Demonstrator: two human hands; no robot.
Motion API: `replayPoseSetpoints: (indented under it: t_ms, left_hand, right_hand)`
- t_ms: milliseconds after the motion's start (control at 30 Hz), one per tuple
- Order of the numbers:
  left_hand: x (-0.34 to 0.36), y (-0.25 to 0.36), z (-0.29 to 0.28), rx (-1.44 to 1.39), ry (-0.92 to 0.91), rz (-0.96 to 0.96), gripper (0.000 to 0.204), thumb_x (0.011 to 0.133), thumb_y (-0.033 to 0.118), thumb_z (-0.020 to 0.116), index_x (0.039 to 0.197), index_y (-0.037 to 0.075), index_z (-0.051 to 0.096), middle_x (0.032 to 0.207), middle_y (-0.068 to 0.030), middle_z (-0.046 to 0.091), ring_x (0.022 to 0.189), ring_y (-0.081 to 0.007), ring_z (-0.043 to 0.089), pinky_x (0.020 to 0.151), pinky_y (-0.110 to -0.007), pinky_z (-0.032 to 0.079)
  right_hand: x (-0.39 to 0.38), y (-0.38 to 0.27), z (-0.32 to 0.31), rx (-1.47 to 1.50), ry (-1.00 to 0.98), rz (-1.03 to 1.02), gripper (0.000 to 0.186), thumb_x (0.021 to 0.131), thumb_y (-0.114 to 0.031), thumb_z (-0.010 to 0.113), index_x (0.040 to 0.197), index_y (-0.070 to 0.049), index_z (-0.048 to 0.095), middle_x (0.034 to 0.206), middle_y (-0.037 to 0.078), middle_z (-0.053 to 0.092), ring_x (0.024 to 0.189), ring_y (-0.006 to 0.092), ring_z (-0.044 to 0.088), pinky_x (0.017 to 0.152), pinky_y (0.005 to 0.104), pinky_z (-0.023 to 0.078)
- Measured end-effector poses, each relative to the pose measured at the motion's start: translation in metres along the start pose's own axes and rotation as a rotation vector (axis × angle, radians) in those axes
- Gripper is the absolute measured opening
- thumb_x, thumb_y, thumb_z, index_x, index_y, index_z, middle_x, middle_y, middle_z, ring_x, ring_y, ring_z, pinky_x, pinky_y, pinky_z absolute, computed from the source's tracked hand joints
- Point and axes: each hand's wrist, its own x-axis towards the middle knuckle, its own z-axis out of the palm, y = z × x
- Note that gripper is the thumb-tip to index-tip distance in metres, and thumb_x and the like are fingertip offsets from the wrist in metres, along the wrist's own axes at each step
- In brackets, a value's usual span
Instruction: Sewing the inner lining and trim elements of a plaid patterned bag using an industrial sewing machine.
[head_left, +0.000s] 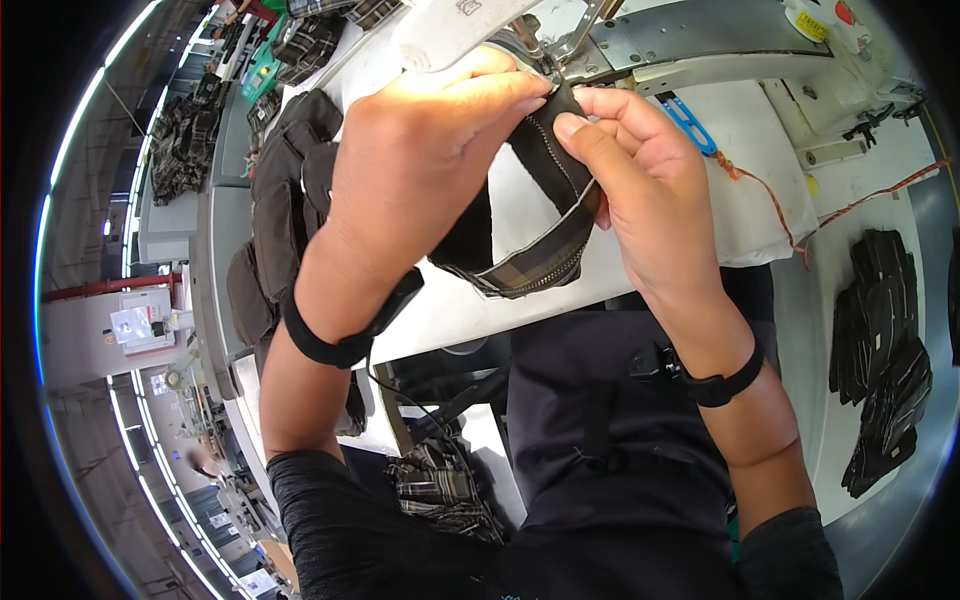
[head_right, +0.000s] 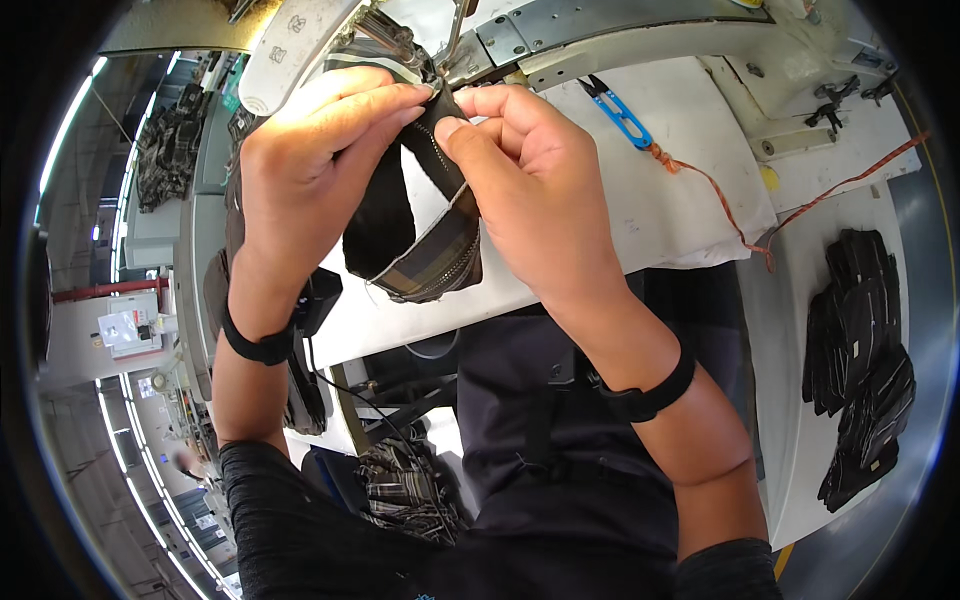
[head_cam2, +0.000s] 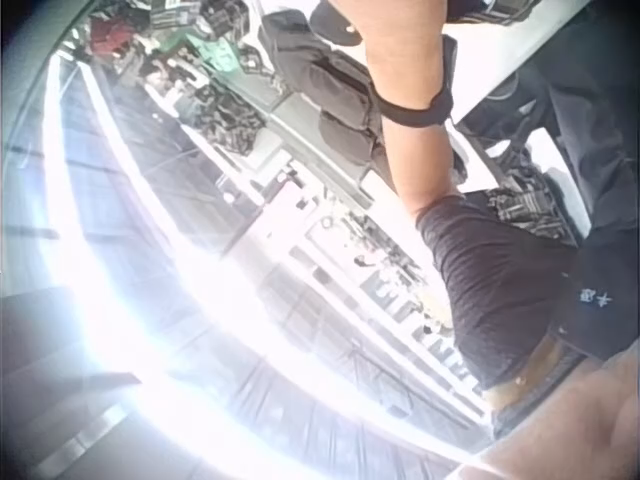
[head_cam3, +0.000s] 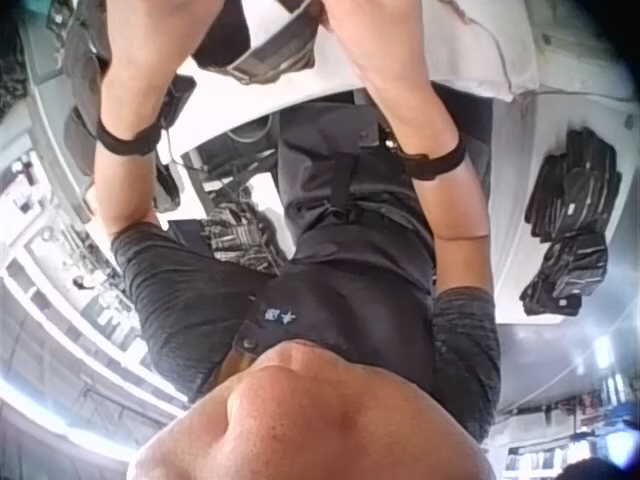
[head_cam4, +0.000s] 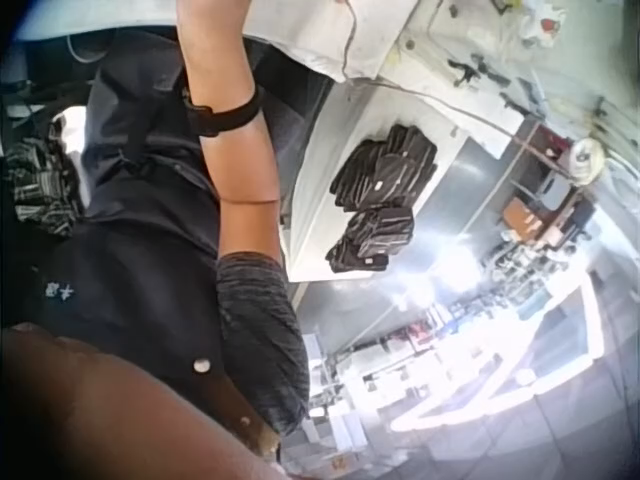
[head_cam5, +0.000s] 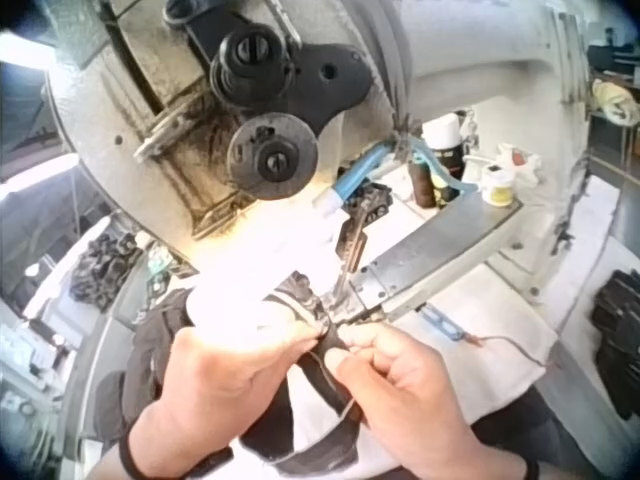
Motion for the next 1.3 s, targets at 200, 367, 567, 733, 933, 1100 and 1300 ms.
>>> replayPoseSetpoints:
  t_ms: [200,367,567,733,933,1100,1300]
  left_hand:
    - [-0.002,0.030,0.011,0.077,0.097,-0.170,0.014,0.092,0.007,0.078,0.106,0.004,0.081,0.097,-0.0135,0.078,0.082,-0.0274,0.074,0.074,-0.031,0.057]
    - [-0.004,0.045,0.022,0.161,0.178,-0.251,0.013,0.094,0.006,0.076,0.105,0.003,0.079,0.092,-0.0134,0.077,0.081,-0.0314,0.073,0.074,-0.035,0.057]
    - [-0.013,0.063,0.036,0.248,0.206,-0.257,0.032,0.085,-0.004,0.071,0.116,0.000,0.073,0.108,-0.0142,0.069,0.084,-0.0334,0.073,0.070,-0.039,0.060]
    - [-0.004,0.084,0.044,0.169,0.290,-0.446,0.016,0.098,0.005,0.068,0.110,-0.001,0.076,0.101,-0.0177,0.074,0.090,-0.0366,0.071,0.081,-0.042,0.057]
    - [0.004,0.105,0.039,0.198,0.206,-0.552,0.018,0.100,0.006,0.064,0.112,-0.004,0.074,0.104,-0.0197,0.072,0.091,-0.0392,0.070,0.080,-0.044,0.055]
    - [-0.016,0.121,0.036,0.045,0.144,-0.567,0.022,0.097,0.003,0.068,0.118,-0.004,0.073,0.107,-0.0184,0.071,0.091,-0.0369,0.071,0.081,-0.041,0.056]
    - [-0.058,0.119,0.049,0.060,0.231,-0.396,0.035,0.083,-0.008,0.080,0.118,-0.003,0.077,0.104,-0.0127,0.070,0.085,-0.0277,0.069,0.075,-0.036,0.057]
  right_hand:
    - [0.004,-0.003,0.000,0.008,0.019,-0.007,0.009,0.102,-0.006,0.068,0.107,0.001,0.070,0.078,-0.006,0.067,0.066,-0.0027,0.049,0.057,0.0193,0.036]
    - [0.000,-0.005,-0.003,-0.100,0.028,-0.011,0.013,0.100,-0.007,0.069,0.108,0.003,0.071,0.081,-0.002,0.068,0.067,-0.0004,0.052,0.060,0.0191,0.041]
    - [-0.007,0.004,-0.004,-0.095,0.035,-0.079,0.018,0.098,-0.004,0.069,0.114,0.004,0.071,0.090,0.001,0.072,0.079,0.0036,0.062,0.067,0.0217,0.050]
    - [-0.009,0.002,-0.007,-0.130,0.007,-0.111,0.018,0.103,-0.002,0.065,0.118,0.004,0.070,0.094,0.003,0.073,0.080,0.0033,0.062,0.069,0.0204,0.050]
    - [-0.020,-0.005,-0.009,-0.195,-0.047,-0.078,0.032,0.107,-0.004,0.062,0.138,0.004,0.062,0.110,0.006,0.075,0.092,0.0036,0.066,0.077,0.0195,0.052]
    - [-0.036,-0.008,-0.021,-0.177,-0.084,-0.024,0.035,0.107,-0.001,0.059,0.142,0.005,0.060,0.112,0.004,0.074,0.092,0.0030,0.063,0.076,0.0190,0.051]
    - [-0.066,0.003,-0.035,-0.274,-0.089,-0.142,0.034,0.104,-0.002,0.058,0.137,0.004,0.064,0.116,0.015,0.075,0.104,0.0142,0.070,0.091,0.0298,0.056]
